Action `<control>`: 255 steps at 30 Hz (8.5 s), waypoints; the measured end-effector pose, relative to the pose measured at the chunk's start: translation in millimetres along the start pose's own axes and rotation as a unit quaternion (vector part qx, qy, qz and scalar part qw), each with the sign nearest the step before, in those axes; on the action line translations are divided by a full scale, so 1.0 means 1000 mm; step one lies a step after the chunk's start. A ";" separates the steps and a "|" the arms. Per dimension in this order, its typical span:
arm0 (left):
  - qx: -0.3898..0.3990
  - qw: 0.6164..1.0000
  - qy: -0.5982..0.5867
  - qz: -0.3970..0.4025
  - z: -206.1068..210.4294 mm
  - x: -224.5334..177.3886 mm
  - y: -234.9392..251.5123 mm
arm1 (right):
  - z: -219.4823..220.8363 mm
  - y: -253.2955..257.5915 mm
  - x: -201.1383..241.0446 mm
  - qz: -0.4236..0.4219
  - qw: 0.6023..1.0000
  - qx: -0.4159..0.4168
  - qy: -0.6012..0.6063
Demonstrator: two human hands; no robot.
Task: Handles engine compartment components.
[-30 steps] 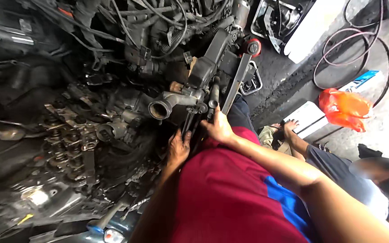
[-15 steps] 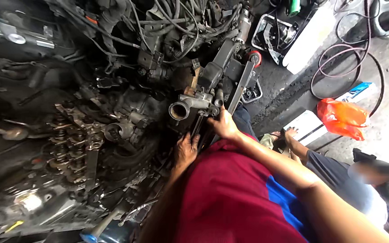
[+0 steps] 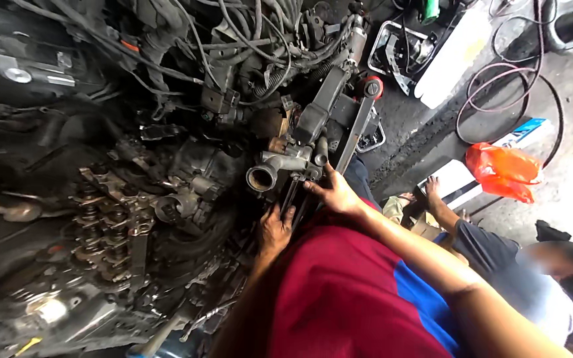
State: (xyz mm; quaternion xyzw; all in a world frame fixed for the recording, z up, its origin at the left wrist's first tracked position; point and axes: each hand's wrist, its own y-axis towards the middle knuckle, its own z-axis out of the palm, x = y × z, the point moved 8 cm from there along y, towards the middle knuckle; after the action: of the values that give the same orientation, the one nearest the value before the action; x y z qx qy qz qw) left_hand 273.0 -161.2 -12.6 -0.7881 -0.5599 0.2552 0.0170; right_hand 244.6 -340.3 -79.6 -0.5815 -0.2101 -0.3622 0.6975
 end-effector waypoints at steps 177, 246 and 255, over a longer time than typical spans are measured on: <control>-0.513 0.407 -0.628 -0.421 0.166 0.229 -0.331 | 0.398 -0.101 -0.138 -0.309 0.306 0.275 -0.857; -0.249 0.363 -0.728 -0.526 0.091 0.216 -0.326 | 0.382 -0.093 -0.103 -0.259 0.529 0.337 -0.735; -0.323 0.143 -0.778 -0.519 0.042 0.175 -0.284 | 0.152 -0.085 0.097 -0.370 0.685 -0.099 -0.619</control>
State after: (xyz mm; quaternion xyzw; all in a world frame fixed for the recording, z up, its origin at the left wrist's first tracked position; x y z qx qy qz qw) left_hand 50.1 89.3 -27.1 0.3708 -0.5850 0.4604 -0.5552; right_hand 263.8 -224.4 81.8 -0.6140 -0.7555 -0.1669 0.1561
